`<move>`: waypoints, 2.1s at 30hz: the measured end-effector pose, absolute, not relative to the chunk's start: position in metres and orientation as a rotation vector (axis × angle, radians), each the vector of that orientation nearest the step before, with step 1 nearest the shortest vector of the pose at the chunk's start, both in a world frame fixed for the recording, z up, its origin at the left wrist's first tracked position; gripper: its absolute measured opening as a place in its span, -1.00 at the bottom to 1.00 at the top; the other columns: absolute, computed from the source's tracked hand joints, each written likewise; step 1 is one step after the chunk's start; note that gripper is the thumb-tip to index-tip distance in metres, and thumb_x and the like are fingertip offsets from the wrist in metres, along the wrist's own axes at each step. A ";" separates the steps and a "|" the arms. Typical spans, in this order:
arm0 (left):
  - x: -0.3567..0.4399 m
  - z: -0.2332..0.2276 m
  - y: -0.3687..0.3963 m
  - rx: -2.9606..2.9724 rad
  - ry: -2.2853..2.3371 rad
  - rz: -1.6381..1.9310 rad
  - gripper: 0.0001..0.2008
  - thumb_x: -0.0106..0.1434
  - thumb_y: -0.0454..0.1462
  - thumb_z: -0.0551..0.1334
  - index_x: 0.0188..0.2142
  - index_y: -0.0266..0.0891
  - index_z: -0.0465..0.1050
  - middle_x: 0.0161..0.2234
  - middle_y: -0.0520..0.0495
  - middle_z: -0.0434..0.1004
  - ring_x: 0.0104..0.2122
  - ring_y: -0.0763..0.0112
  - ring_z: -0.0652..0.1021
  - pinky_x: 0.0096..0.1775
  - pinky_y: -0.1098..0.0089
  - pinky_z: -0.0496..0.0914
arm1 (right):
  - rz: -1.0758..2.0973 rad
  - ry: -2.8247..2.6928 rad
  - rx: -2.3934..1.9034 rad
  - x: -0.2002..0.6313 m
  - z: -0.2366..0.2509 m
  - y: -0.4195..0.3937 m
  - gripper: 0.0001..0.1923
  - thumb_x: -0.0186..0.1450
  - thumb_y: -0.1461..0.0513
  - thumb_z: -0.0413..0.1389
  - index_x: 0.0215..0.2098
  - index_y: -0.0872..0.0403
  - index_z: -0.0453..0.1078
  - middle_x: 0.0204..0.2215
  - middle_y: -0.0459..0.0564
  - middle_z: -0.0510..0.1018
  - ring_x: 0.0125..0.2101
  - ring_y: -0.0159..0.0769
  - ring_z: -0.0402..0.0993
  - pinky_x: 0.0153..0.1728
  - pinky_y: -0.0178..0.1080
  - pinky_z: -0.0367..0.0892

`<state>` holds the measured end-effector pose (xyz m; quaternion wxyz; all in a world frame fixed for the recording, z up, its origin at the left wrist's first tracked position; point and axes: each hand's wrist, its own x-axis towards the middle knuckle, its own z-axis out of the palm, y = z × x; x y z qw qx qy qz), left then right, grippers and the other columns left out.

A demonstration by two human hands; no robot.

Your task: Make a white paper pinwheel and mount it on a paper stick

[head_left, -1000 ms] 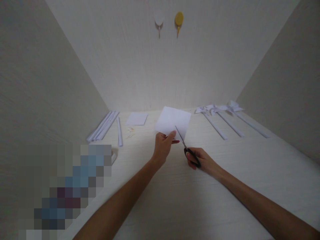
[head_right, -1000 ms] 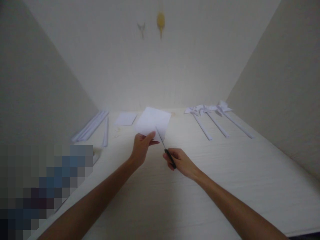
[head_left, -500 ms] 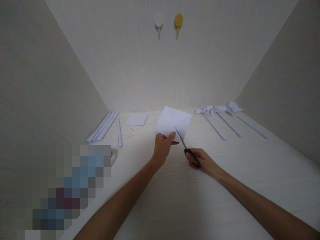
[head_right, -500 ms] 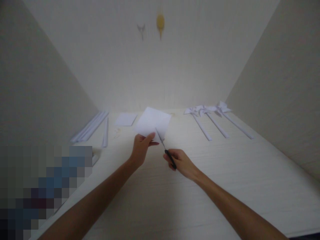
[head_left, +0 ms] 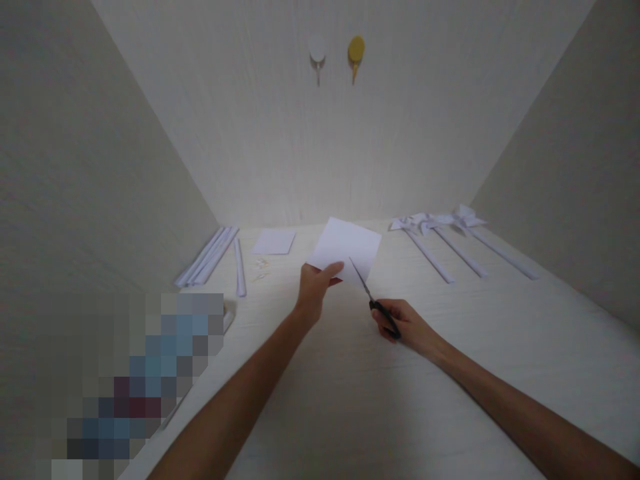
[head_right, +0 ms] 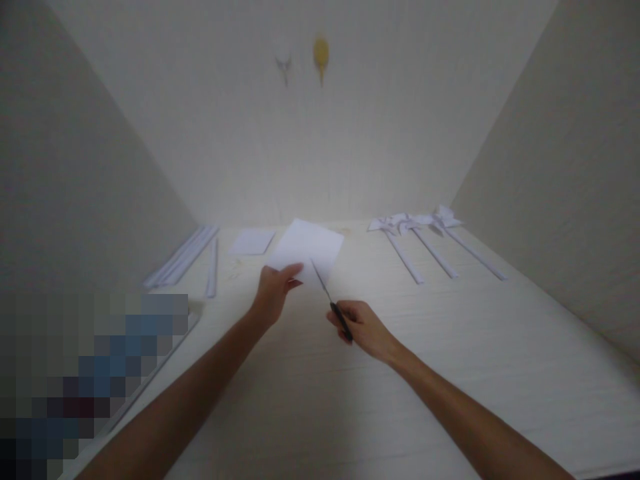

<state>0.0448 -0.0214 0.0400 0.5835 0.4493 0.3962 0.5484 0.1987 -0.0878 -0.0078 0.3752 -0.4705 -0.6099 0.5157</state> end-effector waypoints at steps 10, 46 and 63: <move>-0.004 0.069 0.004 1.369 1.017 0.919 -0.87 -0.13 -0.26 0.25 -0.56 -0.29 0.43 -0.61 -0.02 0.42 -0.64 0.54 0.40 -0.66 0.58 0.23 | 1.378 -1.682 -1.187 0.199 -0.002 -0.091 -0.61 0.15 0.02 0.01 -0.65 0.08 0.05 -0.76 -0.24 0.11 -0.73 -0.56 0.02 -0.72 -0.41 -0.09; 0.046 0.065 -0.029 0.914 0.983 1.390 -0.87 -0.16 -0.35 0.29 -0.59 -0.39 0.38 -0.58 -0.01 0.44 -0.64 0.56 0.45 -0.54 0.51 0.37 | 1.162 -1.672 -1.101 0.199 -0.006 -0.086 -0.57 0.17 -0.10 -0.10 -0.57 0.08 0.07 -0.64 -0.19 0.13 -0.62 -0.49 0.00 -0.62 -0.35 -0.07; 0.048 0.061 -0.030 1.056 0.938 1.263 -0.84 -0.13 -0.37 0.28 -0.46 -0.38 0.42 -0.48 -0.04 0.50 -0.51 0.48 0.51 -0.41 0.44 0.48 | 1.223 -1.700 -1.082 0.198 0.000 -0.088 -0.53 0.14 -0.14 -0.12 -0.53 0.09 0.11 -0.64 -0.18 0.14 -0.62 -0.49 0.01 -0.61 -0.34 -0.05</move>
